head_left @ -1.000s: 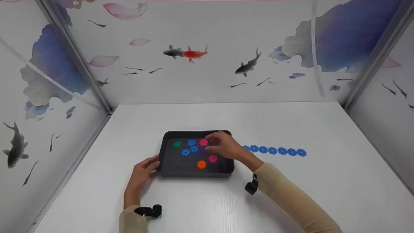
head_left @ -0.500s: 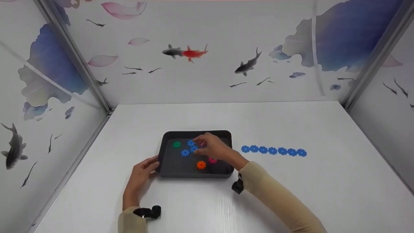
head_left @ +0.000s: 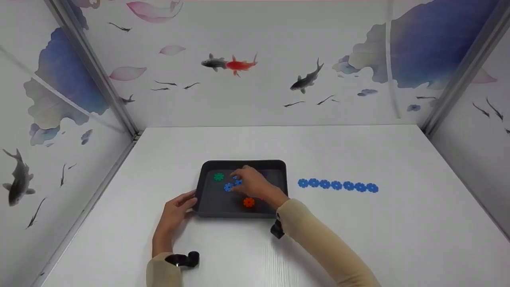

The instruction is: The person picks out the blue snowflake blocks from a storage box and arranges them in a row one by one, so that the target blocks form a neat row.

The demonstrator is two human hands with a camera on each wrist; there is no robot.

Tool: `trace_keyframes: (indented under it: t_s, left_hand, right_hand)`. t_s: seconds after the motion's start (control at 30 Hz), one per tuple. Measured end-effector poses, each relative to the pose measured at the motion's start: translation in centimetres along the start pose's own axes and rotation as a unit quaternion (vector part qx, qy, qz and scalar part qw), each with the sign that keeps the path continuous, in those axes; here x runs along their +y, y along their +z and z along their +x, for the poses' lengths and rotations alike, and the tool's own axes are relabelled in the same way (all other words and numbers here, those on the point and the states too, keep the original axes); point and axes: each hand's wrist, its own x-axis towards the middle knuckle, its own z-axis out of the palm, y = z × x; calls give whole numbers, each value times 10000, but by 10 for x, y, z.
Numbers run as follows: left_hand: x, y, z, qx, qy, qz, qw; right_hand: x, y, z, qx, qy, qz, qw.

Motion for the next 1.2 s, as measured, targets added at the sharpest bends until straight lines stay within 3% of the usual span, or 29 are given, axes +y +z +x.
trace_keyframes:
  t_s: [0.37,0.6,1.2]
  left_hand:
    - [2,2,-2,-18,-56,-148,9999]
    - [1,1,-2,-20,22,-9,10000]
    - [-2,1,1,5,70,-50,10000]
  right_hand:
    - [6,12,8,45,318,-112,9994]
    - [8,13,10,118,416,-92,9990]
    - [6,23,22,282,587,-795,9947]
